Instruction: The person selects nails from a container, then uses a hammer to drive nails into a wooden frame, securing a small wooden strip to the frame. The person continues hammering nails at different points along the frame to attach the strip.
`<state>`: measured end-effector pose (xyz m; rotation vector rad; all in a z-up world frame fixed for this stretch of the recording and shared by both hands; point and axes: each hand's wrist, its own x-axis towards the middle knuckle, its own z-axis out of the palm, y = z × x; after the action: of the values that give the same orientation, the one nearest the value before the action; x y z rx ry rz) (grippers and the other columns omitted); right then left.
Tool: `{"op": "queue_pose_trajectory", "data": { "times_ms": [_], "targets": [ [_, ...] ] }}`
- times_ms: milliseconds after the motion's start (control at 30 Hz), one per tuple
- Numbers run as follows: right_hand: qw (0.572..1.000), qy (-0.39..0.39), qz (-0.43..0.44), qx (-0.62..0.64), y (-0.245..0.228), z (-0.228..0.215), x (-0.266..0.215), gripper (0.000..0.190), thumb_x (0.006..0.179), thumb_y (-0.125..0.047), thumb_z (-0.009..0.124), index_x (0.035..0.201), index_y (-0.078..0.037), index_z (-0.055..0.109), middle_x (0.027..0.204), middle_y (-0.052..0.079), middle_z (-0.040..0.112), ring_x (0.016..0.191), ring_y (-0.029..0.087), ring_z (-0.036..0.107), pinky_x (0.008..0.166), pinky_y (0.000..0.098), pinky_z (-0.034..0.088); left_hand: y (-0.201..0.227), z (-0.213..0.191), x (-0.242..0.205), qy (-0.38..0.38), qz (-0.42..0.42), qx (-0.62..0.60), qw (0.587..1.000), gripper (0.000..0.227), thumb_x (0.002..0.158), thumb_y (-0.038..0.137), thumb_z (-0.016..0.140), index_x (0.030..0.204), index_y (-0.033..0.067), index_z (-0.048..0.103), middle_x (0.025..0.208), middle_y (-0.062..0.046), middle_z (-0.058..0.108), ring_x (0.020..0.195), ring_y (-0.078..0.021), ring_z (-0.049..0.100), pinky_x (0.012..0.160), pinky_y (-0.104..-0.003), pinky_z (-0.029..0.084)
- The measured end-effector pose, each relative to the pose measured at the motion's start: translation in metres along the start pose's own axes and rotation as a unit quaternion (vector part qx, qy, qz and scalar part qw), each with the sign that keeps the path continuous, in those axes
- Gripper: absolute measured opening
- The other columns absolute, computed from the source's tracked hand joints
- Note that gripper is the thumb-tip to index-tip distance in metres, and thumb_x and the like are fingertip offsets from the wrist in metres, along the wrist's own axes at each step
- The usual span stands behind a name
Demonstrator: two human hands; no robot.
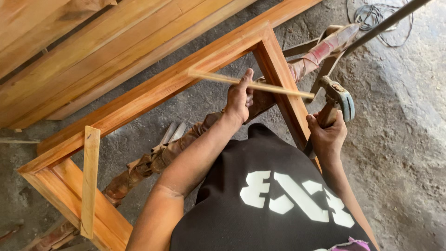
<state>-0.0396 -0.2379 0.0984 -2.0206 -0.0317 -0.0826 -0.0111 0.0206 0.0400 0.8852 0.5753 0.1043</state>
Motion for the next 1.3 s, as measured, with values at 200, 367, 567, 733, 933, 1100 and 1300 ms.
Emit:
{"op": "queue_pose_trajectory", "data": {
  "times_ms": [200,367,567,733,933,1100,1300],
  "targets": [
    [0.999,0.005,0.041,0.013,0.004,-0.011,-0.014,0.024,0.093,-0.008,0.079,0.101,-0.003,0.057,0.089,0.005,0.068,0.075,0.011,0.066,0.068,0.0271,0.055,-0.012,-0.021,0.007,-0.014,0.023,0.035,0.999,0.027,0.083,0.028,0.080,0.099,0.0109,0.066,0.081,0.005,0.066,0.061,-0.0018,0.055,0.050,-0.019,0.042],
    [0.999,0.014,0.048,0.006,0.006,-0.014,-0.016,0.023,0.094,-0.007,0.078,0.100,-0.004,0.057,0.088,0.005,0.069,0.075,0.011,0.066,0.068,0.0265,0.055,-0.020,-0.046,0.014,-0.045,0.010,-0.027,0.999,0.025,0.084,0.016,0.088,0.097,0.0046,0.071,0.076,0.001,0.063,0.056,-0.0053,0.046,0.047,-0.021,0.036],
    [0.999,0.011,0.050,0.004,0.004,-0.011,-0.015,0.023,0.094,-0.008,0.079,0.099,-0.004,0.057,0.086,0.004,0.067,0.075,0.010,0.065,0.068,0.0263,0.055,-0.010,-0.055,0.023,-0.023,0.035,0.004,0.999,0.023,0.081,0.014,0.086,0.096,0.0046,0.072,0.081,-0.003,0.071,0.062,-0.0075,0.057,0.050,-0.022,0.041],
    [0.998,0.005,0.059,0.025,0.003,-0.003,-0.018,0.023,0.093,-0.008,0.079,0.099,-0.005,0.057,0.087,0.002,0.066,0.075,0.009,0.064,0.068,0.0258,0.055,-0.002,-0.055,0.024,-0.069,0.065,0.004,0.995,0.022,0.083,0.015,0.087,0.094,0.0057,0.070,0.080,-0.001,0.067,0.062,-0.0060,0.054,0.051,-0.021,0.040],
    [0.998,0.002,0.048,-0.029,0.005,-0.001,-0.019,0.023,0.094,-0.009,0.081,0.098,-0.004,0.059,0.084,0.004,0.064,0.074,0.010,0.062,0.067,0.0274,0.053,-0.011,-0.050,0.020,-0.080,0.054,0.008,0.995,0.021,0.083,0.015,0.086,0.095,0.0045,0.072,0.079,-0.001,0.068,0.061,-0.0054,0.054,0.051,-0.021,0.040],
    [0.999,-0.012,0.044,-0.012,0.001,-0.001,-0.017,0.022,0.094,-0.010,0.080,0.100,-0.006,0.059,0.085,0.002,0.064,0.074,0.010,0.062,0.067,0.0269,0.055,-0.005,-0.049,0.022,-0.098,0.076,0.032,0.992,0.019,0.087,0.016,0.085,0.095,0.0048,0.072,0.079,-0.001,0.067,0.061,-0.0053,0.053,0.052,-0.021,0.042],
    [0.998,-0.012,0.053,-0.012,0.002,0.000,-0.018,0.022,0.094,-0.011,0.080,0.102,-0.005,0.060,0.086,0.002,0.067,0.075,0.010,0.065,0.067,0.0262,0.055,-0.015,-0.049,0.026,-0.091,0.068,0.024,0.993,0.023,0.082,0.018,0.087,0.094,0.0072,0.071,0.081,-0.001,0.069,0.063,-0.0049,0.056,0.052,-0.021,0.043]
  ]
}}
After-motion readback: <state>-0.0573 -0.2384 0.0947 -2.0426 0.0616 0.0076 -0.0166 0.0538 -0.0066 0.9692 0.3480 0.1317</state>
